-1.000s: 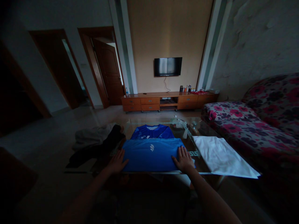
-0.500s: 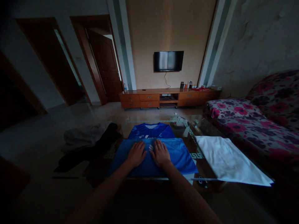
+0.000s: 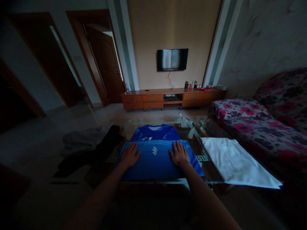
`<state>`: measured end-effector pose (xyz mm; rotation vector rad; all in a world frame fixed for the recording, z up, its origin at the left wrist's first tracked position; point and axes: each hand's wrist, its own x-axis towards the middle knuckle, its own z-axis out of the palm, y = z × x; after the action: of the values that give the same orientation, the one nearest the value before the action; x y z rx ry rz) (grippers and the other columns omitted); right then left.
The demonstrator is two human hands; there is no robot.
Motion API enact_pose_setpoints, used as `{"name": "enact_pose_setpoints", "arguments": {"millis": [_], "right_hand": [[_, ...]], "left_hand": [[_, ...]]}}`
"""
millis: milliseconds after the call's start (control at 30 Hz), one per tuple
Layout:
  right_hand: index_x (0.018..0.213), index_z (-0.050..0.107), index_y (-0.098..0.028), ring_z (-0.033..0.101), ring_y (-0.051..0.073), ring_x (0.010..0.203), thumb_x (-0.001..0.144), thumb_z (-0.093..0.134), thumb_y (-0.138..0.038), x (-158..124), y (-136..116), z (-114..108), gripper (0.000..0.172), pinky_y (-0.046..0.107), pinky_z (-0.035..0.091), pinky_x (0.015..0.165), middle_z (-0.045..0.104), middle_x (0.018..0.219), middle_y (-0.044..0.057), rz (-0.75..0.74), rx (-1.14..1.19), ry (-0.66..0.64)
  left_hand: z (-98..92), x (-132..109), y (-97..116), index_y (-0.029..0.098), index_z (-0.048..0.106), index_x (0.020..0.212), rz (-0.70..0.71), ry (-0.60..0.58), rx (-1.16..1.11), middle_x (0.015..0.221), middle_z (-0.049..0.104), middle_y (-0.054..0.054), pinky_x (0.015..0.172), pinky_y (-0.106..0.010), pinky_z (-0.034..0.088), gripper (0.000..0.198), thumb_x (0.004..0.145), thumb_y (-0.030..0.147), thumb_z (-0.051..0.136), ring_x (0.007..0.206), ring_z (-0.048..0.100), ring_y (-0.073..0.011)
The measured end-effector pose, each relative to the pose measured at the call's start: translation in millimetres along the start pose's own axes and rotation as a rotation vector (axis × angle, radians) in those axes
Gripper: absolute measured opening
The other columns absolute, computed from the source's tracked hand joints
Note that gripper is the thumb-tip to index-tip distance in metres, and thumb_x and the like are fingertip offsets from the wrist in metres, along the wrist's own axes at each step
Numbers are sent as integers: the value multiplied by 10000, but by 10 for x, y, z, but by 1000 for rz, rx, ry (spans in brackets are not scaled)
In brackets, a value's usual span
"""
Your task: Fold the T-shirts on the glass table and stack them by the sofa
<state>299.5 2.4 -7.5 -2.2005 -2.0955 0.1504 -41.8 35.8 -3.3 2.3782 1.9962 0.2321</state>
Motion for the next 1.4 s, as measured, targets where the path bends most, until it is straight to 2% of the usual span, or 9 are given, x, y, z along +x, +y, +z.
{"name": "enact_pose_setpoints", "arguments": {"millis": [100, 233, 400, 500, 733, 900, 1000, 1200, 1400], "right_hand": [[1605, 215, -115, 86, 248, 1550, 1004, 157, -572, -8, 360, 39, 757, 465, 72, 1244, 109, 1671, 84, 34, -53, 48], [1599, 256, -142, 94, 254, 1549, 984, 187, -630, -17, 498, 60, 788, 461, 107, 1239, 124, 1673, 80, 24, -68, 76], [1610, 218, -171, 211, 303, 1516, 888, 272, -802, -22, 570, 1, 961, 483, 214, 1201, 131, 1677, 102, 23, -45, 61], [1613, 208, -191, 173, 313, 1524, 850, 266, -856, -18, 649, 31, 1014, 501, 208, 1198, 132, 1678, 103, 39, -36, 74], [1615, 160, -115, 141, 312, 1533, 868, 237, -831, -2, 660, 113, 1038, 477, 196, 1208, 128, 1673, 142, 77, -54, 105], [1609, 186, -102, 131, 314, 1535, 880, 259, -813, -17, 625, 56, 1021, 474, 171, 1215, 135, 1670, 150, 75, -30, 65], [1599, 229, -116, 169, 330, 1522, 919, 249, -762, 30, 577, -2, 939, 502, 198, 1199, 151, 1666, 161, 131, 29, 92], [1514, 378, -155, 359, 351, 1411, 980, 370, -511, 449, 490, -219, 642, 522, 348, 1098, 326, 1580, 177, 170, 122, 242], [1387, 539, -130, 561, 321, 1221, 907, 539, -346, 1095, 441, -299, 526, 424, 449, 998, 578, 1327, 192, 167, 271, 174]], "left_hand": [[-39, -46, -368, 169, 290, 1582, -60, -1, 21, 1653, 231, -110, 1230, -494, 148, 753, 979, 618, 243, 1536, 177, -284], [-63, -115, -607, 126, 240, 1593, -76, -23, 16, 1666, 171, -119, 1231, -469, 162, 803, 979, 640, 190, 1541, 153, -281], [-111, -138, -538, 114, 248, 1591, -89, -4, 62, 1656, 209, -121, 1242, -474, 106, 818, 966, 640, 213, 1538, 171, -281], [-129, -132, -499, 99, 251, 1587, -96, 1, 74, 1654, 209, -132, 1239, -488, 105, 818, 960, 624, 243, 1533, 189, -291], [-104, -133, -531, 92, 244, 1587, -92, 9, 62, 1654, 203, -143, 1234, -491, 116, 837, 952, 637, 245, 1533, 182, -302], [-167, -71, -503, 68, 232, 1584, -130, -72, 43, 1660, 181, -153, 1234, -496, 102, 869, 945, 657, 237, 1533, 176, -307], [-275, 63, -467, 74, 306, 1555, -164, -73, 55, 1610, 322, -195, 1213, -528, 138, 829, 960, 644, 216, 1491, 284, -335], [-529, 539, -437, 108, 526, 1377, -81, 17, 80, 1381, 572, -219, 1045, -457, 398, 621, 992, 540, 298, 1299, 509, -351], [-459, 1155, -399, 158, 581, 1276, -129, 65, -113, 1312, 631, -172, 1017, -367, 423, 388, 978, 378, 466, 1224, 582, -283]]}}
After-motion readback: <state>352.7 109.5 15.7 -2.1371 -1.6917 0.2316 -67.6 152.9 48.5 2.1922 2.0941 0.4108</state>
